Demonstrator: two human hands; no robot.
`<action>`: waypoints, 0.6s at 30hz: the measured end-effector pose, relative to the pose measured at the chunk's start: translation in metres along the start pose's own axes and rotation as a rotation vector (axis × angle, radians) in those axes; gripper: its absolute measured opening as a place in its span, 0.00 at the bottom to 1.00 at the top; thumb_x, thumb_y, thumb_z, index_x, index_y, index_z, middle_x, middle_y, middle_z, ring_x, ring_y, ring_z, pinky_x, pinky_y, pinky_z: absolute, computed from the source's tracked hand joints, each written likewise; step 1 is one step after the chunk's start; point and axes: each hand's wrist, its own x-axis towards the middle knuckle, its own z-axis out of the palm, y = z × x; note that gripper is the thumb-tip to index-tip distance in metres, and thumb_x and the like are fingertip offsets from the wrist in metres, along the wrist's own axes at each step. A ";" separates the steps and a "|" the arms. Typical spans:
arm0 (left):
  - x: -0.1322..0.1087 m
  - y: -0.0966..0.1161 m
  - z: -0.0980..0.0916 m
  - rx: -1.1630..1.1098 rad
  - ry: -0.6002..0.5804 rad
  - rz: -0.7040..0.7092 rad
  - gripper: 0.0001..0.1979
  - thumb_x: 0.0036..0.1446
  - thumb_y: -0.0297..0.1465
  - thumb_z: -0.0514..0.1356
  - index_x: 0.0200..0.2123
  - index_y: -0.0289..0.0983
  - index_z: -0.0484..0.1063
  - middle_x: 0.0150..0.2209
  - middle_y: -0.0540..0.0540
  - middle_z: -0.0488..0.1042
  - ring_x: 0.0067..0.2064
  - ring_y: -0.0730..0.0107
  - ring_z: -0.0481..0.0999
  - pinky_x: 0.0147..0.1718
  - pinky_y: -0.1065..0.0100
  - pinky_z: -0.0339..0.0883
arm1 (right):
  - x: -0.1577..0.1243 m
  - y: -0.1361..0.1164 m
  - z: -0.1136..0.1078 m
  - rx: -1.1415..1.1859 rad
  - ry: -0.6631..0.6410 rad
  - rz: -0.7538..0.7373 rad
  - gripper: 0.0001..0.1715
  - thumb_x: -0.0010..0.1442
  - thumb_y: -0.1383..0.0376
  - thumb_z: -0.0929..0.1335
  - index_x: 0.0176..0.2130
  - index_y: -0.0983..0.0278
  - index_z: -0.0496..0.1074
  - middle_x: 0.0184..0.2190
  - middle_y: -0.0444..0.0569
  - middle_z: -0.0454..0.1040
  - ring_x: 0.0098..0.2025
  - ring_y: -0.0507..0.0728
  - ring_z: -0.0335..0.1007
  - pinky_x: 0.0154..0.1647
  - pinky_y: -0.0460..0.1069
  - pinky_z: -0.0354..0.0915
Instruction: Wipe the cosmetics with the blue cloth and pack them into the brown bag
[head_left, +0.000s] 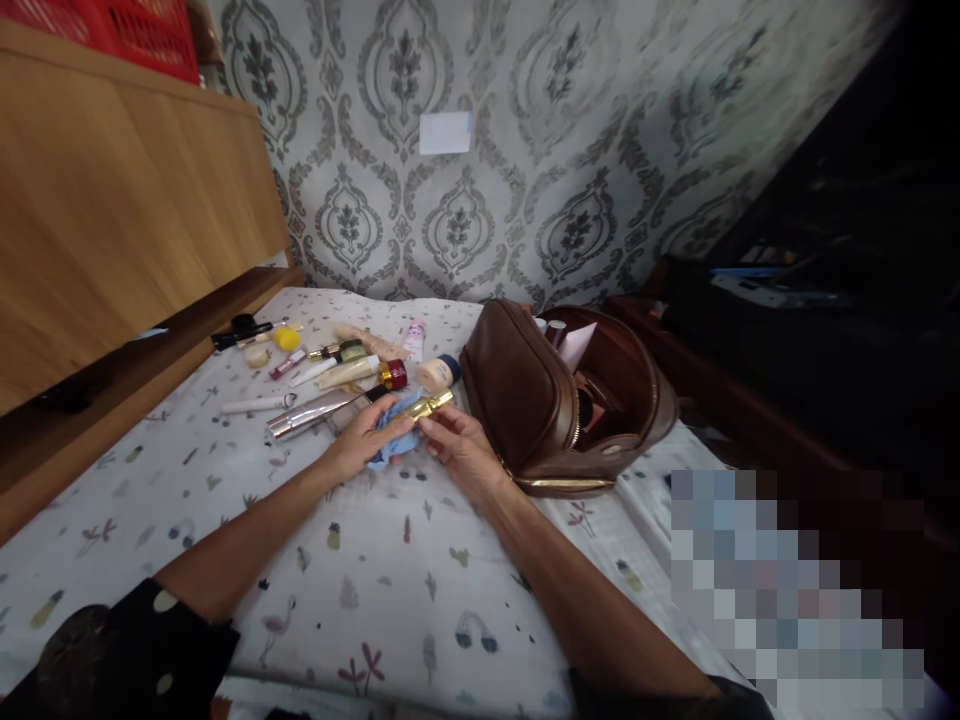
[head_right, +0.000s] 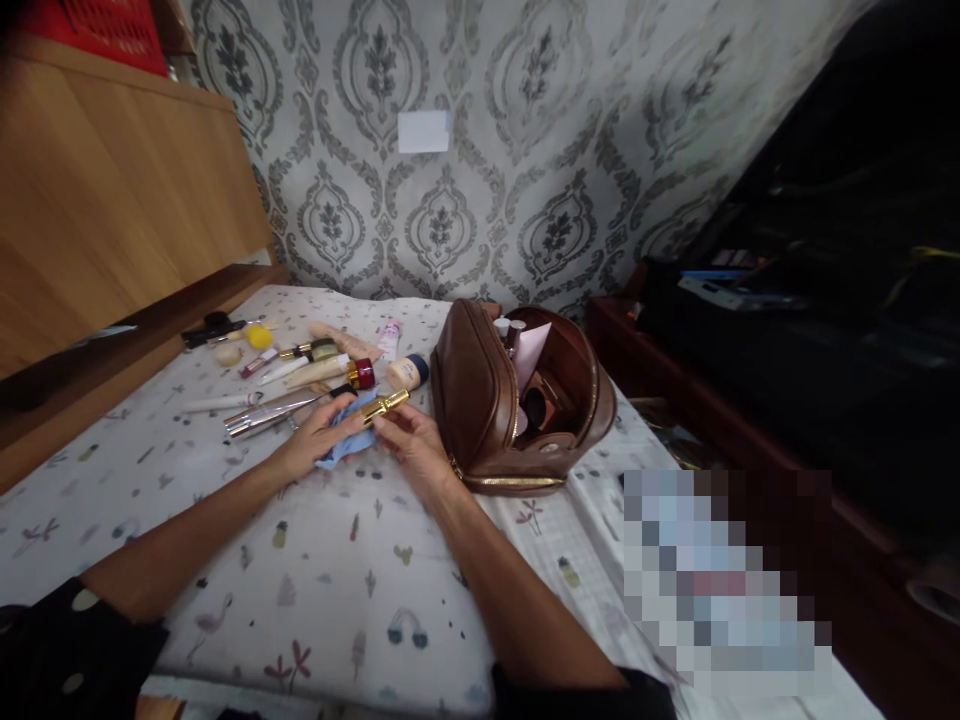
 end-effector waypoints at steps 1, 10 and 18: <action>0.000 0.000 0.000 0.047 0.022 0.006 0.25 0.56 0.53 0.61 0.42 0.38 0.67 0.28 0.54 0.66 0.23 0.76 0.66 0.19 0.74 0.61 | 0.000 0.001 0.000 -0.003 0.002 -0.001 0.26 0.38 0.59 0.82 0.38 0.63 0.78 0.31 0.44 0.75 0.30 0.50 0.67 0.25 0.43 0.59; -0.002 0.005 -0.002 0.655 0.264 0.146 0.22 0.61 0.51 0.53 0.26 0.39 0.62 0.20 0.55 0.58 0.25 0.71 0.60 0.26 0.69 0.51 | 0.002 0.007 -0.001 -0.039 0.007 -0.058 0.27 0.41 0.56 0.81 0.39 0.61 0.76 0.32 0.44 0.75 0.33 0.53 0.69 0.26 0.44 0.60; -0.012 0.003 0.008 0.721 0.245 0.357 0.22 0.62 0.46 0.59 0.53 0.39 0.66 0.43 0.44 0.77 0.42 0.58 0.77 0.41 0.63 0.69 | 0.001 0.008 -0.001 -0.090 0.029 -0.054 0.24 0.44 0.51 0.79 0.35 0.64 0.76 0.24 0.41 0.68 0.23 0.48 0.56 0.23 0.45 0.51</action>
